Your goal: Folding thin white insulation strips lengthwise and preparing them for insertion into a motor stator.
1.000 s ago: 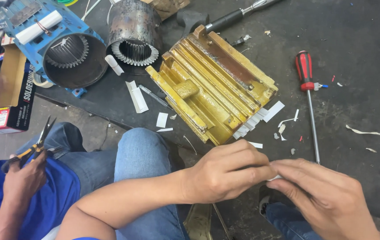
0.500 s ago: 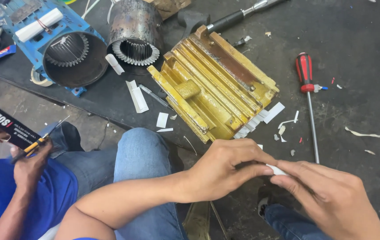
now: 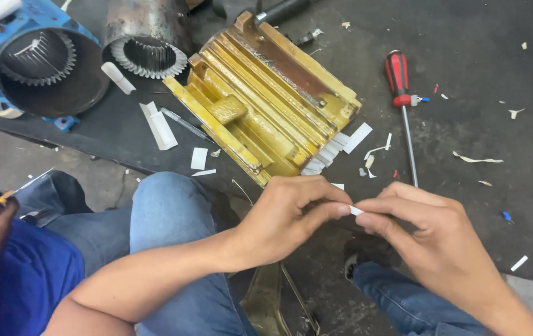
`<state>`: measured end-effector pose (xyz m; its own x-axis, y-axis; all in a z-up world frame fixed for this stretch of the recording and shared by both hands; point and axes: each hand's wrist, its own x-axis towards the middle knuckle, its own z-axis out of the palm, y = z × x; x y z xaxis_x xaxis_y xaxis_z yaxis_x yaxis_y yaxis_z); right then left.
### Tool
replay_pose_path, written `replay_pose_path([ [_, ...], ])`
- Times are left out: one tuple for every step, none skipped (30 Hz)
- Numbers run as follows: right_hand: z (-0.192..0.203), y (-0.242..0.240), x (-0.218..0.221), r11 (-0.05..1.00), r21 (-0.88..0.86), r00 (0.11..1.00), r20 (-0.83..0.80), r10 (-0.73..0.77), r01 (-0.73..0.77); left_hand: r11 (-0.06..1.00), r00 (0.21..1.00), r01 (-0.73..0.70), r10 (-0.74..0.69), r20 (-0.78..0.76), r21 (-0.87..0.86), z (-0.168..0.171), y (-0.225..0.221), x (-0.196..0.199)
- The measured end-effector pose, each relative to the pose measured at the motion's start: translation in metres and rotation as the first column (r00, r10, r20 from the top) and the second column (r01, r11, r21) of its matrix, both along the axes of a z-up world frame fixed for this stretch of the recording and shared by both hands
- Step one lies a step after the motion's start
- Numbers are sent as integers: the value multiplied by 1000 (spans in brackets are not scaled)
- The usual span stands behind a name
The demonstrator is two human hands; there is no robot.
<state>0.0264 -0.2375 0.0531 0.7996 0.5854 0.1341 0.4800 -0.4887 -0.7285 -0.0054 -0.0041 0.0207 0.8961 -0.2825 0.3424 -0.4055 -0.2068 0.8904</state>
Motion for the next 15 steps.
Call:
replay_pose_path([
  [0,-1,-1,1000,-1,999,-40,-12,12,1000,999,-5,4,-33,-10,0,-1,-1],
  [0,-1,0,1000,1,997,-75,-23,23,1000,998,-10,9,-60,-16,1,-1,-1],
  [1,0,1,1000,0,997,-70,-25,25,1000,998,-8,8,-54,-17,1,-1,0],
  [1,0,1,999,-16,995,-94,-41,40,1000,999,-16,16,-50,-2,1,-1,0],
  [1,0,1,998,-32,991,-118,-58,54,1000,999,-23,24,-45,13,1,-2,0],
  [1,0,1,998,-33,992,-115,-58,55,1000,999,-23,24,-43,12,-2,-3,0],
  [1,1,2,999,-25,991,-123,-45,42,999,1000,-17,18,-15,37,-4,-4,-1],
  [1,2,3,999,-15,991,-131,-30,28,998,1000,-13,13,12,64,-6,-4,-1],
  [1,2,3,1000,-14,991,-129,-29,28,998,1000,-14,13,15,66,-6,-4,-1],
  [0,3,3,1000,-9,990,-135,-28,27,998,998,-12,8,55,69,-6,-4,-1],
  [0,3,3,1000,-4,990,-140,-27,26,997,996,-10,3,95,73,-6,-5,-1],
  [-1,3,3,1000,-3,990,-140,-25,25,997,995,-11,4,95,74,-6,-6,-2],
  [-2,4,3,1000,8,994,-109,-11,12,998,995,-10,5,100,57,-5,-6,-3],
  [-3,4,3,1000,19,997,-77,4,-2,999,994,-9,5,105,39,-5,-8,-4],
  [-4,4,3,1000,19,997,-75,6,-4,999,994,-11,7,106,39,-5,-9,-4],
])
